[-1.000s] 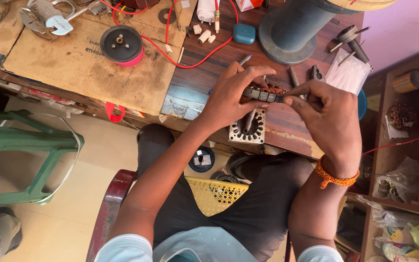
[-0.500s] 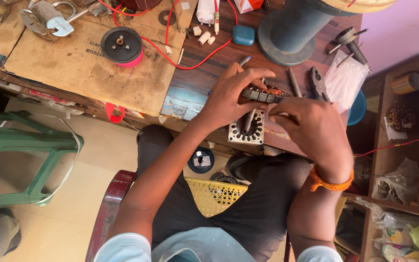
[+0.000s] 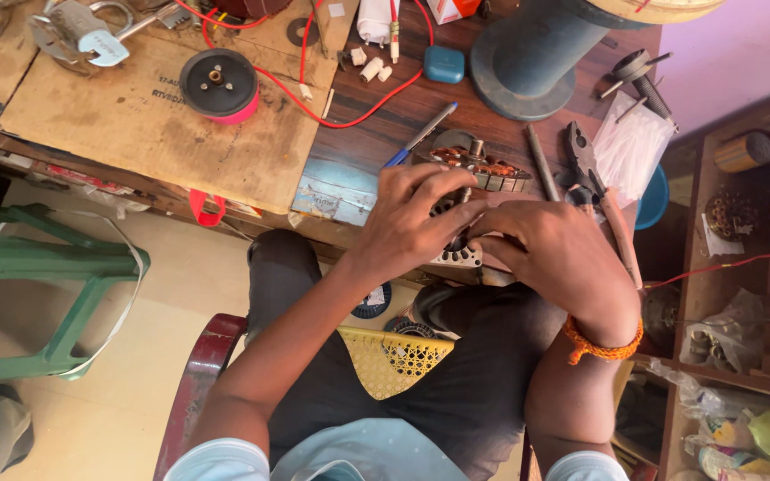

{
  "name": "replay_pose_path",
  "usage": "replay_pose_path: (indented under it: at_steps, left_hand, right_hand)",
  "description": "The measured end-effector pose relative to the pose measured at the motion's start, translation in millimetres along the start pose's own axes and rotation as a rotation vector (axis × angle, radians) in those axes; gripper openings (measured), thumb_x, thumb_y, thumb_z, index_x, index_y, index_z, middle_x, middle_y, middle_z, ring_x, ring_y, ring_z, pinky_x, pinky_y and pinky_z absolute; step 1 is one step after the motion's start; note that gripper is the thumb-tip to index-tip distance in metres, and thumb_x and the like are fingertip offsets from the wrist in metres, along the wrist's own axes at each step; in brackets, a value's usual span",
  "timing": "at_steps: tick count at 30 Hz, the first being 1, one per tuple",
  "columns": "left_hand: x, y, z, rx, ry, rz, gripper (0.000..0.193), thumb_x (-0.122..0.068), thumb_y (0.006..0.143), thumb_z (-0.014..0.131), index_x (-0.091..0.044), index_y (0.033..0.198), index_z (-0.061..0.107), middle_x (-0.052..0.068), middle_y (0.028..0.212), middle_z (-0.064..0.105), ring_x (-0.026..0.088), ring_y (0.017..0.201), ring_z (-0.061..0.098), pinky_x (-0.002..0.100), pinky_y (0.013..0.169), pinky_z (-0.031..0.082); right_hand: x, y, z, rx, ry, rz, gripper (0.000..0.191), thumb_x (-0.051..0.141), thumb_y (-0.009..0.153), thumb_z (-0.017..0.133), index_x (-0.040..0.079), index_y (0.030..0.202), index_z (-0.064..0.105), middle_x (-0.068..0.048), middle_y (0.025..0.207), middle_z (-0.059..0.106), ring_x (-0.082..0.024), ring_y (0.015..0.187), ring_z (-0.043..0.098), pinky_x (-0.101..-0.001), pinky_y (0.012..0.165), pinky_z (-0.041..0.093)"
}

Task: The person sits at a workbench assembling an electric motor armature, pressing copper wire coils into the slots of a laminated core by hand and using a metal rod tool to seat and align the windings. They repeatedly rotate the core, insert coils one at a time, and tap them into place with the rod.

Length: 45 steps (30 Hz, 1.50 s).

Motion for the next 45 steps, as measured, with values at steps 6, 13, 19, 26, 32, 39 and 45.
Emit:
replay_pose_path:
  at_steps: [6, 13, 19, 26, 32, 39, 45]
  left_hand:
    - [-3, -7, -2, -0.103, -0.078, -0.099, 0.022, -0.016, 0.084, 0.088, -0.016, 0.103, 0.076, -0.007, 0.117, 0.067, 0.02, 0.104, 0.055, 0.04, 0.092, 0.039]
    - [-13, -12, 24, -0.162, -0.662, -0.798, 0.011, -0.014, 0.089, 0.08, -0.009, 0.099, 0.08, 0.0, 0.087, 0.077, 0.011, 0.072, 0.063, 0.029, 0.068, 0.05]
    - [-9, -22, 40, -0.209, -1.188, -1.042, 0.019, -0.016, 0.096, 0.073, 0.001, 0.104, 0.075, 0.002, 0.083, 0.074, 0.005, 0.072, 0.068, 0.022, 0.064, 0.05]
    - [12, -19, 43, -0.141, -1.274, -1.119, 0.017, -0.016, 0.096, 0.074, 0.0, 0.1, 0.069, 0.004, 0.078, 0.072, 0.006, 0.07, 0.067, 0.023, 0.059, 0.046]
    - [-2, -5, 0, -0.066, -0.746, -0.709, 0.014, -0.015, 0.098, 0.073, -0.01, 0.11, 0.069, 0.0, 0.088, 0.073, 0.012, 0.081, 0.066, 0.025, 0.069, 0.049]
    - [17, 45, -8, 0.173, -0.152, -0.058, 0.081, -0.016, 0.094, 0.083, -0.022, 0.158, 0.034, -0.007, 0.127, 0.072, 0.022, 0.112, 0.06, 0.043, 0.102, 0.044]
    - [29, 46, -1, 0.143, -0.389, -0.187, 0.106, -0.018, 0.084, 0.089, -0.023, 0.164, 0.019, -0.005, 0.116, 0.072, 0.023, 0.124, 0.062, 0.046, 0.111, 0.043]
  right_hand:
    - [2, -2, -11, -0.094, 0.081, 0.119, 0.018, 0.008, 0.082, 0.077, 0.007, 0.1, 0.076, -0.009, 0.094, 0.075, -0.022, 0.073, 0.069, -0.0344, 0.065, 0.052]
    - [-16, 21, -3, -0.321, 0.193, 0.309, 0.013, 0.007, 0.089, 0.083, 0.004, 0.101, 0.078, -0.005, 0.066, 0.059, -0.006, 0.058, 0.041, -0.0263, 0.052, 0.032]
    - [-26, 34, 6, -0.372, 0.301, 0.256, 0.008, 0.003, 0.093, 0.078, 0.001, 0.1, 0.076, 0.001, 0.063, 0.06, -0.001, 0.058, 0.044, -0.0226, 0.051, 0.034]
    - [-56, 48, 11, -0.442, 0.205, 0.278, 0.008, 0.003, 0.091, 0.079, 0.001, 0.099, 0.078, 0.0, 0.06, 0.053, -0.004, 0.054, 0.039, -0.0284, 0.049, 0.031]
    - [-85, 44, 16, -0.511, 0.214, 0.357, 0.011, 0.008, 0.089, 0.082, 0.001, 0.096, 0.078, 0.001, 0.057, 0.049, -0.005, 0.052, 0.038, -0.0292, 0.049, 0.03]
    - [-77, 32, 4, -0.63, 0.21, 0.335, 0.011, 0.007, 0.094, 0.081, -0.001, 0.099, 0.078, 0.005, 0.064, 0.054, -0.002, 0.059, 0.041, -0.0266, 0.051, 0.032]
    - [-51, 10, -12, -0.582, 0.352, 0.426, 0.01, 0.007, 0.095, 0.08, -0.002, 0.099, 0.077, 0.008, 0.064, 0.049, -0.001, 0.06, 0.037, -0.0248, 0.052, 0.027]
Point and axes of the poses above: each hand's wrist, its own y-axis towards the middle knuckle, its own z-axis out of the palm, x = y × z, the point moved 2 cm from there along y, towards the middle knuckle
